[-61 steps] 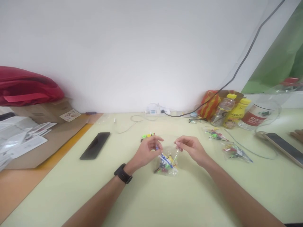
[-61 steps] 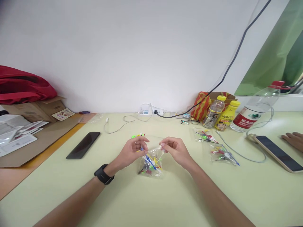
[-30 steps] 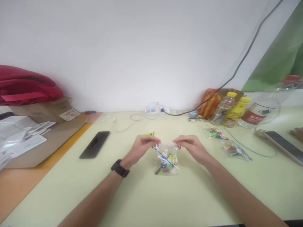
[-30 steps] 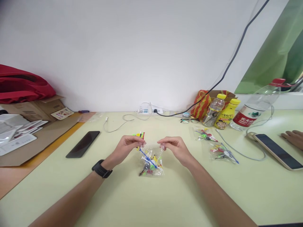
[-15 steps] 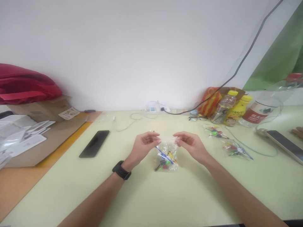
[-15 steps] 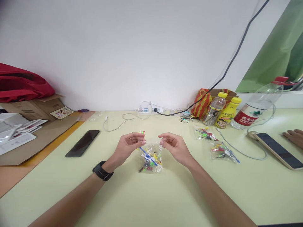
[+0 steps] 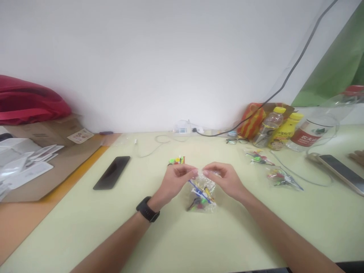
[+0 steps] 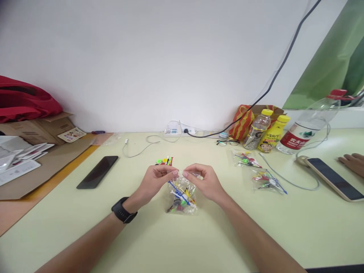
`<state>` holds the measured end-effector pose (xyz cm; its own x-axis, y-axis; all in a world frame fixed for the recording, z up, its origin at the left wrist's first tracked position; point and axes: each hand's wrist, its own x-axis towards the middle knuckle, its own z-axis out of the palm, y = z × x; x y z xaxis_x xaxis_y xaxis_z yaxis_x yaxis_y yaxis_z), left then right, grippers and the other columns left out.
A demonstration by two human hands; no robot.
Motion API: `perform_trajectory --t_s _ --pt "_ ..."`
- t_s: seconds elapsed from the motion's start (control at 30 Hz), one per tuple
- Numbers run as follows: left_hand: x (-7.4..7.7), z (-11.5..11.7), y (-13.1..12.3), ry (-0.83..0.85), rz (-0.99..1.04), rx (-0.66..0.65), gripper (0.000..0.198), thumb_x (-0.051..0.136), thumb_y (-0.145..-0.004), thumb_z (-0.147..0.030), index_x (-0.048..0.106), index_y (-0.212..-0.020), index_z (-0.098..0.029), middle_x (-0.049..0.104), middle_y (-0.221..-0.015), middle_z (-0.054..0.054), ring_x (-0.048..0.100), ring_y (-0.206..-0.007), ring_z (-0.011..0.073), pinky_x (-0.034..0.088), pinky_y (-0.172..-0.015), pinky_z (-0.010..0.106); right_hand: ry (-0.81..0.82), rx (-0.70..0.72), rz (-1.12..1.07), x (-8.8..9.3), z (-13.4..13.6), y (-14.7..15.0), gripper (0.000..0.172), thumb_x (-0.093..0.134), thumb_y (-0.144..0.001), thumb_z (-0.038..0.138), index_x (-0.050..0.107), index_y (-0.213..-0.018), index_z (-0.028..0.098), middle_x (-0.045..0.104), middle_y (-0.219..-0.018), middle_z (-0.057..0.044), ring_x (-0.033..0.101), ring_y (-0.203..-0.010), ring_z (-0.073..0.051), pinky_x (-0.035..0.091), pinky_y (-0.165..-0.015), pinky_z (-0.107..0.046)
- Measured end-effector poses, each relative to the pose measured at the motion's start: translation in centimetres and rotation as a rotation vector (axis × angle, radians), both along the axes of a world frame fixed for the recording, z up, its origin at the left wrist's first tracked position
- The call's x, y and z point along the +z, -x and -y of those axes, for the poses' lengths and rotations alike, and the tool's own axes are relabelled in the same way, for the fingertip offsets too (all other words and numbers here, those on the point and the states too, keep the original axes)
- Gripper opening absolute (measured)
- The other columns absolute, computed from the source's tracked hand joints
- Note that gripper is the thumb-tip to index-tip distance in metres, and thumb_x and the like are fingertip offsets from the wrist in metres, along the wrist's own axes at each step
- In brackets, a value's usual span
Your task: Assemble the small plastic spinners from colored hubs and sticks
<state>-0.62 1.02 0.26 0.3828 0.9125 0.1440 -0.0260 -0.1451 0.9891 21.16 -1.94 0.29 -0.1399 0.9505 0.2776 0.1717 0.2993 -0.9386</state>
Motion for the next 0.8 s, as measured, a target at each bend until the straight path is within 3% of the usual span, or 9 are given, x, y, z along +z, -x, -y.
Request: perform_trajectory --t_s 0.1,0.33,0.67,0.8 --pt "0.2 0.2 0.0 -0.001 0.0 -0.029 0.022 0.08 -0.084 -0.035 0.082 -0.093 -0.015 0.079 -0.088 0.009 0.07 -0.081 0.0195 0.056 -0.077 0.029 0.061 0.043 -0.029 0.2 0.1 0.2 0.026 0.073 -0.088 0.043 0.077 -0.081 0.018 0.074 -0.08 -0.004 0.065 -0.075 -0.019 0.05 -0.071 -0.03" --pt "0.6 -0.1 0.4 0.036 -0.02 -0.027 0.023 0.08 -0.084 -0.037 0.082 -0.089 -0.014 0.078 -0.083 0.01 0.069 -0.076 0.0183 0.054 -0.074 0.028 0.134 0.002 -0.064 -0.1 -0.4 -0.7 0.03 0.077 -0.083 0.046 0.08 -0.079 0.017 0.071 -0.071 -0.004 0.059 -0.066 -0.015 0.045 -0.062 -0.028" --pt "0.1 -0.8 0.7 0.046 -0.025 0.01 0.031 0.072 -0.091 -0.044 0.081 -0.094 -0.015 0.079 -0.092 0.012 0.07 -0.091 0.0229 0.052 -0.083 0.033 0.157 -0.014 -0.116 0.3 -0.7 -1.9 0.031 0.082 -0.077 0.048 0.079 -0.07 0.018 0.07 -0.065 -0.004 0.054 -0.062 -0.014 0.044 -0.06 -0.028" --pt "0.4 -0.1 0.4 0.046 0.042 -0.029 0.038 0.069 -0.093 -0.045 0.074 -0.118 -0.017 0.076 -0.116 0.014 0.069 -0.11 0.0266 0.052 -0.092 0.035 0.143 -0.001 -0.112 0.0 -0.6 -1.4 0.027 0.081 -0.08 0.045 0.08 -0.072 0.018 0.071 -0.066 -0.004 0.056 -0.063 -0.014 0.046 -0.061 -0.028"
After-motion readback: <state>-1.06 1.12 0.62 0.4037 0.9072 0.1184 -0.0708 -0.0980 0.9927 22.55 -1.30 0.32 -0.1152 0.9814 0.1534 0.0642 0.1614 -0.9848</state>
